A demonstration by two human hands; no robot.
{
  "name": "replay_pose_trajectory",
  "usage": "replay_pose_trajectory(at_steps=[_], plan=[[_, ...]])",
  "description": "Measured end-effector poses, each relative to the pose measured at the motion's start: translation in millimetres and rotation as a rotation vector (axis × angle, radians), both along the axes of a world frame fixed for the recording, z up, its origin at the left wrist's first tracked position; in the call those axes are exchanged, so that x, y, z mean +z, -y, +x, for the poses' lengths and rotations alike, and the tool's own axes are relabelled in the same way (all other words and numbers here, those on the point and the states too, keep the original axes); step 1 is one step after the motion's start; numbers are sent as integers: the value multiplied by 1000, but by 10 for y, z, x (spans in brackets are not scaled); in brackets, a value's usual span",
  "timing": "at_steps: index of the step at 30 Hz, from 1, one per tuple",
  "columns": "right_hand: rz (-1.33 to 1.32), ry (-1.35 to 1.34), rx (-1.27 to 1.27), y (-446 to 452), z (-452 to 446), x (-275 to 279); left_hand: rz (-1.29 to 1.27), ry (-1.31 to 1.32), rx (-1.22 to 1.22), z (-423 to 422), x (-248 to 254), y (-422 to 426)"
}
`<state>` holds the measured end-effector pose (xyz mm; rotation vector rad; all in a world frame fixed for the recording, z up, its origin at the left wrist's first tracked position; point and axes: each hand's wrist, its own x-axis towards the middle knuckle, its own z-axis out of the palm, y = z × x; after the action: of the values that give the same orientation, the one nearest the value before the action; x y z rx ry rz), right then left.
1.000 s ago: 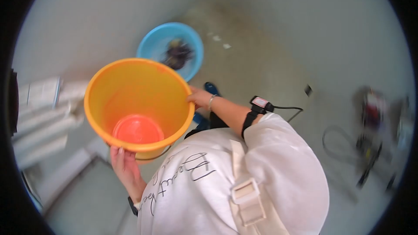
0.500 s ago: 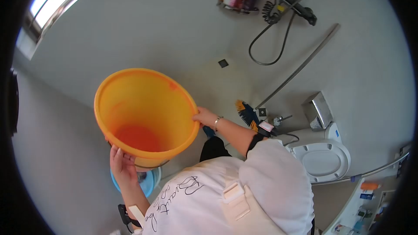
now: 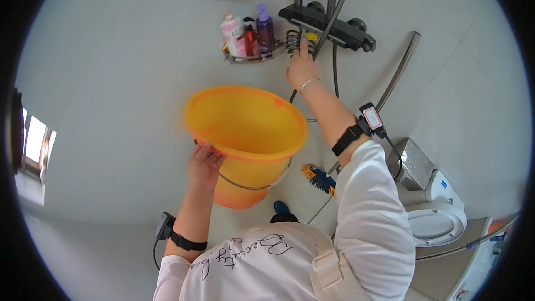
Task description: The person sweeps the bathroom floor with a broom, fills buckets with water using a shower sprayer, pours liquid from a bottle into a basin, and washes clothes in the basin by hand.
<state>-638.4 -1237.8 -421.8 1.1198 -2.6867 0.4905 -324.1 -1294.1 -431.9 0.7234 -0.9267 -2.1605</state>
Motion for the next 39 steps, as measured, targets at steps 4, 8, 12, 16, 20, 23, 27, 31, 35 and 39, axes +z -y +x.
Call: replay_pose_trajectory(at_steps=[4,8,12,16,20,23,27,31,35,39], plan=[[147,-36,-86,179,-255,88,18,2,-118,-567,63,163],[205,-28,-120,103,-235,164,16,-21,-222,-974,97,260],[202,-155,-33,53,-267,86,46,-44,-271,-1263,-18,344],[176,-251,-20,9,-265,166,95,-27,-322,-1524,-56,398],[363,-161,-59,-12,-265,140,121,-31,-347,-1602,-58,365],[330,-202,-50,18,-287,147,161,10,-334,-1667,-88,367],[405,-169,-45,-38,-263,228,174,0,-327,-1752,-81,367],[359,-166,-16,-96,-318,169,165,3,-346,-1796,-119,391],[265,-124,-12,-137,-296,142,147,10,-374,-1832,-139,390],[188,-98,1,-172,-294,117,137,37,-366,-1845,-133,381]])
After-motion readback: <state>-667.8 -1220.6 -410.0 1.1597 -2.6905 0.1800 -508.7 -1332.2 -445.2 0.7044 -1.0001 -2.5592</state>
